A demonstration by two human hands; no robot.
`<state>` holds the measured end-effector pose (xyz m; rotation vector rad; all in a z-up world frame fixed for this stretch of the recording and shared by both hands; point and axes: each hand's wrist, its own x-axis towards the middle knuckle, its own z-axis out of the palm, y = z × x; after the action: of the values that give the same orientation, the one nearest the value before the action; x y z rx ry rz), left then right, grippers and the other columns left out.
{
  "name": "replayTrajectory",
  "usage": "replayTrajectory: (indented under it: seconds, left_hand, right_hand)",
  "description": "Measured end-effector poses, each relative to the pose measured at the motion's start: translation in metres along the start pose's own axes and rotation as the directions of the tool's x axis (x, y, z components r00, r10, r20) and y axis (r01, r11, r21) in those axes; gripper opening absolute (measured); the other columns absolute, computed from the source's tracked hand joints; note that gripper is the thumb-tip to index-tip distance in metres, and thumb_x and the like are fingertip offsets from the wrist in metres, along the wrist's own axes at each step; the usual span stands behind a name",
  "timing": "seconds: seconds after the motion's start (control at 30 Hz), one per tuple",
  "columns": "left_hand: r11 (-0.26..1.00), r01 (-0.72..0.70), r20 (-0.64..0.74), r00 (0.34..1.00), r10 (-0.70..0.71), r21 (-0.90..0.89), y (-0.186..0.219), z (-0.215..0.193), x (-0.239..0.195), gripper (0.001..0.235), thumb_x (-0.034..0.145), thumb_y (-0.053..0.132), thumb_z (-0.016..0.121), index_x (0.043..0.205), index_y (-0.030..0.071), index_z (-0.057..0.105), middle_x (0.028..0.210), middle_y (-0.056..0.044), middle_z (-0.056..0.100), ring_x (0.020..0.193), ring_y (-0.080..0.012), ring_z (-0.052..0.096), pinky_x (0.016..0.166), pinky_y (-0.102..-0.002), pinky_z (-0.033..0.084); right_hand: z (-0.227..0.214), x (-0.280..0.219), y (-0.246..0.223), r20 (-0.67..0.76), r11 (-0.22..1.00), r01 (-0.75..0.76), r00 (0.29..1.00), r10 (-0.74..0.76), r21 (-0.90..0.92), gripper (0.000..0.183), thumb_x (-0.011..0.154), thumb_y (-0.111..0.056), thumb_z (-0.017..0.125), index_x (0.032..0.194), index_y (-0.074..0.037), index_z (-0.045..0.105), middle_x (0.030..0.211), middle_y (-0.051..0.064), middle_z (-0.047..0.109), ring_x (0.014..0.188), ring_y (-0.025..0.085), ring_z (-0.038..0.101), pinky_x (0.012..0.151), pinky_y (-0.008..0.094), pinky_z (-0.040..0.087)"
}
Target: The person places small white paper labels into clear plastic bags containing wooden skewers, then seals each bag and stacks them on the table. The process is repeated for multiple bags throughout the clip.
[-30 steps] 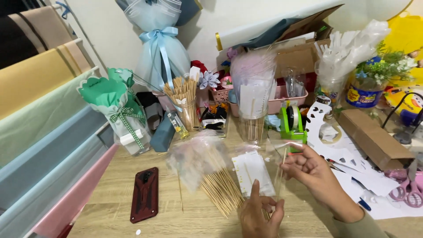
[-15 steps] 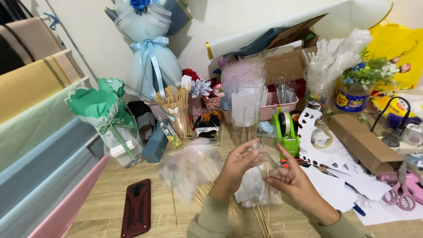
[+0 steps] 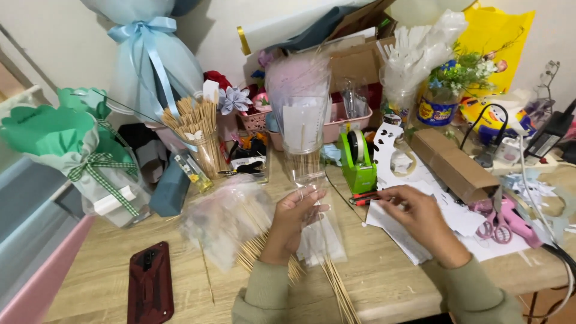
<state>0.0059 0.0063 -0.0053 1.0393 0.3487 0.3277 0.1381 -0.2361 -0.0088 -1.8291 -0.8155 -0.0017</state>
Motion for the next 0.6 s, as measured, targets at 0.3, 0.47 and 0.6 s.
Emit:
replayTrajectory:
  seconds: [0.3, 0.47, 0.6]
  left_hand:
    - [1.0, 0.014, 0.057, 0.998, -0.015, 0.008, 0.005, 0.019, -0.015, 0.041, 0.09, 0.017, 0.078, 0.129, 0.008, 0.069, 0.119, -0.016, 0.077, 0.091, -0.0286, 0.078, 0.079, -0.038, 0.064]
    - [0.986, 0.079, 0.061, 0.994, -0.088, 0.144, 0.017, 0.026, -0.023, 0.05, 0.087, 0.02, 0.074, 0.135, 0.007, 0.066, 0.121, -0.011, 0.077, 0.091, -0.0208, 0.075, 0.083, -0.03, 0.057]
    - [0.986, 0.084, 0.06, 0.994, -0.093, 0.142, 0.015, 0.025, -0.021, 0.05, 0.087, 0.02, 0.073, 0.135, 0.007, 0.065, 0.125, -0.013, 0.075, 0.094, -0.0225, 0.075, 0.085, -0.032, 0.057]
  right_hand:
    - [-0.043, -0.018, 0.0, 0.151, 0.595, -0.043, 0.95, 0.272, -0.803, 0.062, 0.077, -0.056, 0.08, 0.127, -0.02, 0.075, 0.117, 0.014, 0.076, 0.116, 0.031, 0.07, 0.096, 0.043, 0.051]
    - [-0.053, -0.012, 0.049, 0.127, 0.702, -0.006, 0.983, 0.136, -0.712, 0.064, 0.068, -0.052, 0.086, 0.127, -0.032, 0.071, 0.116, -0.002, 0.079, 0.112, 0.021, 0.071, 0.095, 0.043, 0.055]
    - [-0.056, -0.009, 0.053, 0.102, 0.716, -0.016, 0.987, 0.122, -0.698, 0.03, 0.079, -0.041, 0.082, 0.107, -0.031, 0.077, 0.09, -0.008, 0.081, 0.086, 0.01, 0.074, 0.081, 0.032, 0.055]
